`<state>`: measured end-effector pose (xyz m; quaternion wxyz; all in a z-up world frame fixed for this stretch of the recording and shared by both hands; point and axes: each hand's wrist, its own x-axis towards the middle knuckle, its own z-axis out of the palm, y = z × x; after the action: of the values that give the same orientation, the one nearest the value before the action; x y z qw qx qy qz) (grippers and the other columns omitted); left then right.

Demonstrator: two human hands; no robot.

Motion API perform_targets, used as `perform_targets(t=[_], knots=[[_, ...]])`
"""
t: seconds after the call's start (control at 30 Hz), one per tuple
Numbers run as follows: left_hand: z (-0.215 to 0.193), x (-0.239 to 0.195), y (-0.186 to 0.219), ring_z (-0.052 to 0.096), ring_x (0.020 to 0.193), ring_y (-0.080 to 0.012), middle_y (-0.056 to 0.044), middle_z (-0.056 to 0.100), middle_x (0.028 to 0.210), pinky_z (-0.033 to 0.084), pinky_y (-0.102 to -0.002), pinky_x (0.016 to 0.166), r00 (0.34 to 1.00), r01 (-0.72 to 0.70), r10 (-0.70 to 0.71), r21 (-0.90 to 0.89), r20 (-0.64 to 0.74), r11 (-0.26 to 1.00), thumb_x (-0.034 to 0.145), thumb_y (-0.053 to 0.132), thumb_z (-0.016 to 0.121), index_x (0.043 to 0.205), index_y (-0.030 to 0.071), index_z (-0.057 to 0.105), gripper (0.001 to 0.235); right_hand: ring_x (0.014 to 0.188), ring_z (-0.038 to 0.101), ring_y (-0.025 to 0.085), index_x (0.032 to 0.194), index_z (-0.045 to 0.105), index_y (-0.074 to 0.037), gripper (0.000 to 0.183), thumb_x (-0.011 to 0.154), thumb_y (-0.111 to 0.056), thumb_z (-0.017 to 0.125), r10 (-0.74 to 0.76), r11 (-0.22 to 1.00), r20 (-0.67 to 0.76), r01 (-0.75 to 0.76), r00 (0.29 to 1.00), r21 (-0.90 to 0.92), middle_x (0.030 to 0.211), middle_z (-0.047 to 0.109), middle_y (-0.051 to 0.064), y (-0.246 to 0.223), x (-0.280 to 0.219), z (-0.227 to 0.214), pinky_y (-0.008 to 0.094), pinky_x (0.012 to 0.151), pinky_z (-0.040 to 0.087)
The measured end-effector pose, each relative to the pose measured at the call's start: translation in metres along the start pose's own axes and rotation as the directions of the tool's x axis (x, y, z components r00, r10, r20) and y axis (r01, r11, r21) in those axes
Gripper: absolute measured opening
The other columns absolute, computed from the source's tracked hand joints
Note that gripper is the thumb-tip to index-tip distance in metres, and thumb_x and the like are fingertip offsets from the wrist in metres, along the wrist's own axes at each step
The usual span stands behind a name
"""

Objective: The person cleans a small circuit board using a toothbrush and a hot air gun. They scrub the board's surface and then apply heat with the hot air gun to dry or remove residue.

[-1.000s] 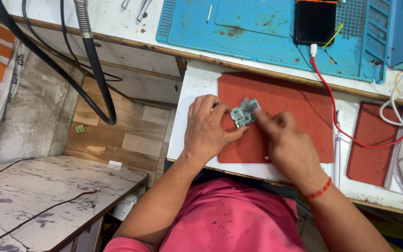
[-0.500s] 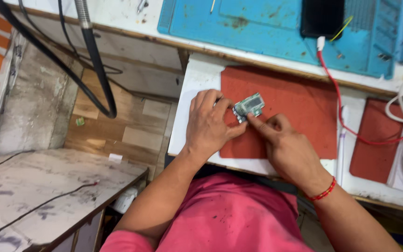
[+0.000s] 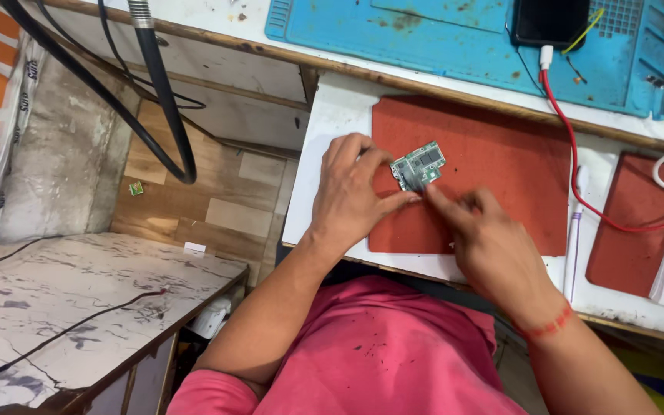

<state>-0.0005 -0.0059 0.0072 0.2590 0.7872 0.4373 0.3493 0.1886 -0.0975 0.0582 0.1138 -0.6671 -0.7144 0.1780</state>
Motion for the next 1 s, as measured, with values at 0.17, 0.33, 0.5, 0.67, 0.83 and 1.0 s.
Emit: perform_targets(t=[0.17,0.33,0.5,0.67,0.83,1.0], knots=[[0.003,-0.001,0.002,0.057,0.109,-0.0309,-0.011,0.055,0.113,0.047,-0.044,0.096,0.999,0.040,-0.040,-0.034,-0.005,0.999,0.059,0.027,0.099,0.111,0.005,0.067,0.065,0.071,0.067,0.040,0.143,0.061,-0.023,0.059,0.088,-0.003,0.055,0.028,0.995,0.066,-0.022,0.997,-0.094,0.110,0.063,0.017,-0.002,0.013,-0.002,0.050,0.062,0.056],[0.000,0.004,-0.003,0.057,0.108,-0.0308,-0.010,0.056,0.112,0.047,-0.044,0.096,0.999,0.037,-0.037,-0.049,-0.001,0.998,0.057,0.030,0.100,0.108,0.007,0.067,0.065,0.075,0.069,0.037,0.142,0.061,-0.026,0.061,0.086,-0.002,0.052,0.052,0.997,0.023,-0.050,0.998,-0.065,0.107,0.063,0.014,-0.002,-0.001,-0.006,0.049,0.062,0.057],[0.003,0.002,0.001,0.057,0.109,-0.0306,-0.010,0.055,0.113,0.046,-0.045,0.097,0.999,0.035,-0.035,-0.023,-0.010,0.999,0.060,0.027,0.099,0.108,0.009,0.067,0.061,0.073,0.067,0.039,0.142,0.062,-0.023,0.060,0.087,-0.001,0.055,-0.009,0.997,0.004,0.009,1.000,-0.081,0.110,0.063,0.016,-0.003,0.014,0.003,0.049,0.059,0.056],[0.003,0.006,-0.005,0.056,0.108,-0.0303,-0.009,0.055,0.113,0.046,-0.045,0.097,0.999,0.034,-0.034,-0.046,-0.005,0.998,0.060,0.032,0.099,0.109,0.008,0.067,0.063,0.075,0.069,0.036,0.141,0.064,-0.024,0.056,0.090,-0.002,0.056,0.056,0.996,-0.008,-0.057,0.998,-0.074,0.107,0.063,0.014,-0.001,0.006,0.000,0.047,0.062,0.057],[0.001,0.000,0.000,0.056,0.108,-0.0282,-0.008,0.056,0.110,0.045,-0.044,0.096,1.000,0.000,0.000,-0.007,0.011,1.000,0.065,0.034,0.097,0.107,0.008,0.072,0.056,0.074,0.068,0.037,0.143,0.064,-0.022,0.059,0.088,-0.002,0.057,0.054,0.995,0.013,-0.053,0.998,-0.088,0.108,0.065,0.014,0.007,0.006,0.008,0.047,0.061,0.057],[-0.004,0.002,0.007,0.055,0.105,-0.0259,-0.005,0.058,0.103,0.044,-0.044,0.091,0.997,-0.083,0.082,0.076,0.008,0.994,0.071,0.034,0.093,0.096,0.010,0.076,0.039,0.075,0.069,0.035,0.143,0.064,-0.023,0.056,0.090,-0.004,0.057,0.011,1.000,-0.046,-0.011,0.999,-0.005,0.106,0.064,0.014,0.009,0.002,0.003,0.046,0.062,0.057]])
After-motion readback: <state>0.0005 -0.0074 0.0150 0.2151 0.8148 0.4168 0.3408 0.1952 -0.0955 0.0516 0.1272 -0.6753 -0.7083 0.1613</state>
